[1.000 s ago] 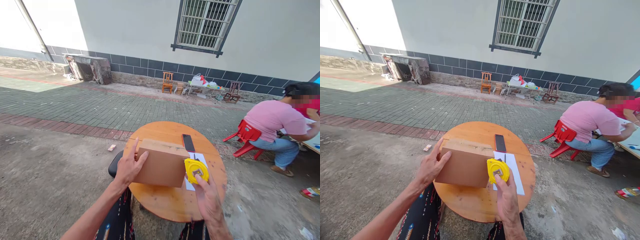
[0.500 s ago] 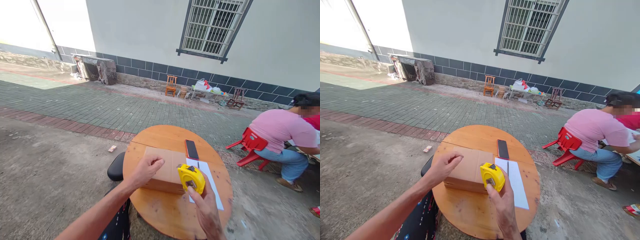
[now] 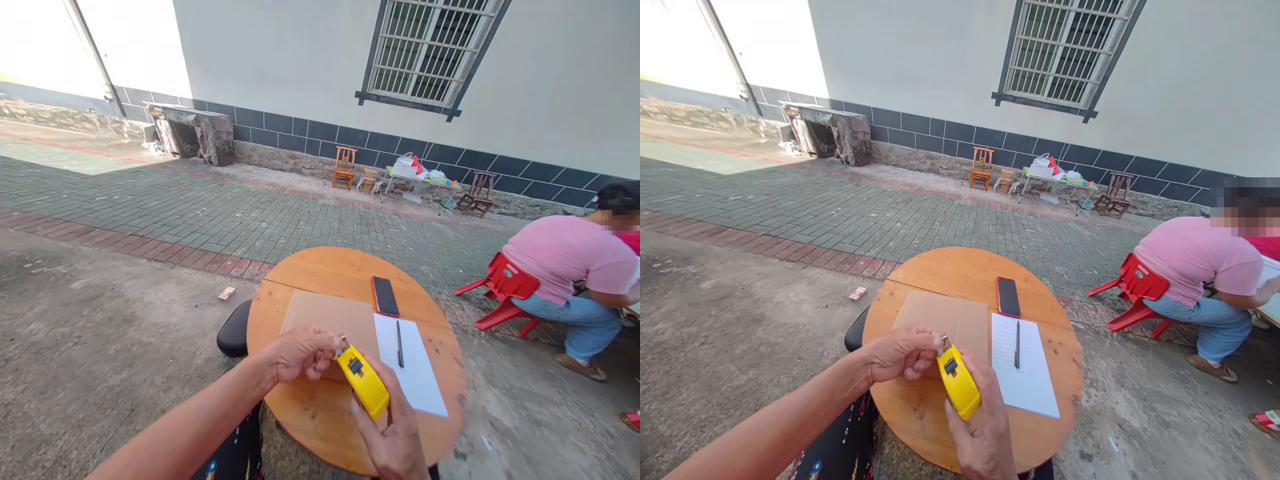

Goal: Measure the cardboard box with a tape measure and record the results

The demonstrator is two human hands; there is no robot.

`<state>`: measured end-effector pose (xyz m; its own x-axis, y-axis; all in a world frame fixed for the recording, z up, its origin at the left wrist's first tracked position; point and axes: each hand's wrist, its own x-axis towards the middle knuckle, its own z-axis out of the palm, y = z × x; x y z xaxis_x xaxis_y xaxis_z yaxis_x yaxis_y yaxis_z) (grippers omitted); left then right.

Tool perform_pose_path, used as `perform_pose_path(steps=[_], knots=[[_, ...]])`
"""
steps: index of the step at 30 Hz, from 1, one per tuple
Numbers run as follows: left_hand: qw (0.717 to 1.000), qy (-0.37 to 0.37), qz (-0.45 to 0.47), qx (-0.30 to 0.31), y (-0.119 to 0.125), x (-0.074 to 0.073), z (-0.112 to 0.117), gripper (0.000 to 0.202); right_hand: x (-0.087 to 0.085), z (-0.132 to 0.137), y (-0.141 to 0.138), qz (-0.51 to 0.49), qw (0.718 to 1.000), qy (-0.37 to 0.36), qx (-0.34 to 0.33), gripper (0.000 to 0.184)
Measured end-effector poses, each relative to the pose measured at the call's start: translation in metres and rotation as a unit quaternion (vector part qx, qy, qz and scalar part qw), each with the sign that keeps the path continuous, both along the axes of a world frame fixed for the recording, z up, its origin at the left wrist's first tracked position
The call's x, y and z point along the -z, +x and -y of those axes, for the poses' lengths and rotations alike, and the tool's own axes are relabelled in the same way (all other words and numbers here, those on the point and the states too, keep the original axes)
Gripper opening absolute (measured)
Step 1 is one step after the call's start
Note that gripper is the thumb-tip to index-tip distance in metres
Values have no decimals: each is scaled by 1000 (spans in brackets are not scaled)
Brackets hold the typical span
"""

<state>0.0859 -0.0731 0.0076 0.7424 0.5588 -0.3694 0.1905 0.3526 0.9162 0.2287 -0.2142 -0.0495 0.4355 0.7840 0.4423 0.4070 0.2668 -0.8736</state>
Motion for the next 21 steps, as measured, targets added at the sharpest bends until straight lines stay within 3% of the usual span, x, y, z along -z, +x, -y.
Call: perform_pose_path(steps=[5, 10, 15, 21], knots=[[987, 128, -38, -86, 0, -12, -50, 48, 23, 20, -18, 125, 984, 28, 122, 43], [951, 252, -146, -104, 25, -1, -106, 33, 35, 18, -48, 158, 973, 14, 166, 53], [925, 308, -215, -59, 46, 24, -120, 28, 27, 0, -60, 140, 976, -22, 167, 50], [914, 345, -209, -29, 38, 41, -122, 31, 21, 2, -59, 145, 976, -48, 157, 51]])
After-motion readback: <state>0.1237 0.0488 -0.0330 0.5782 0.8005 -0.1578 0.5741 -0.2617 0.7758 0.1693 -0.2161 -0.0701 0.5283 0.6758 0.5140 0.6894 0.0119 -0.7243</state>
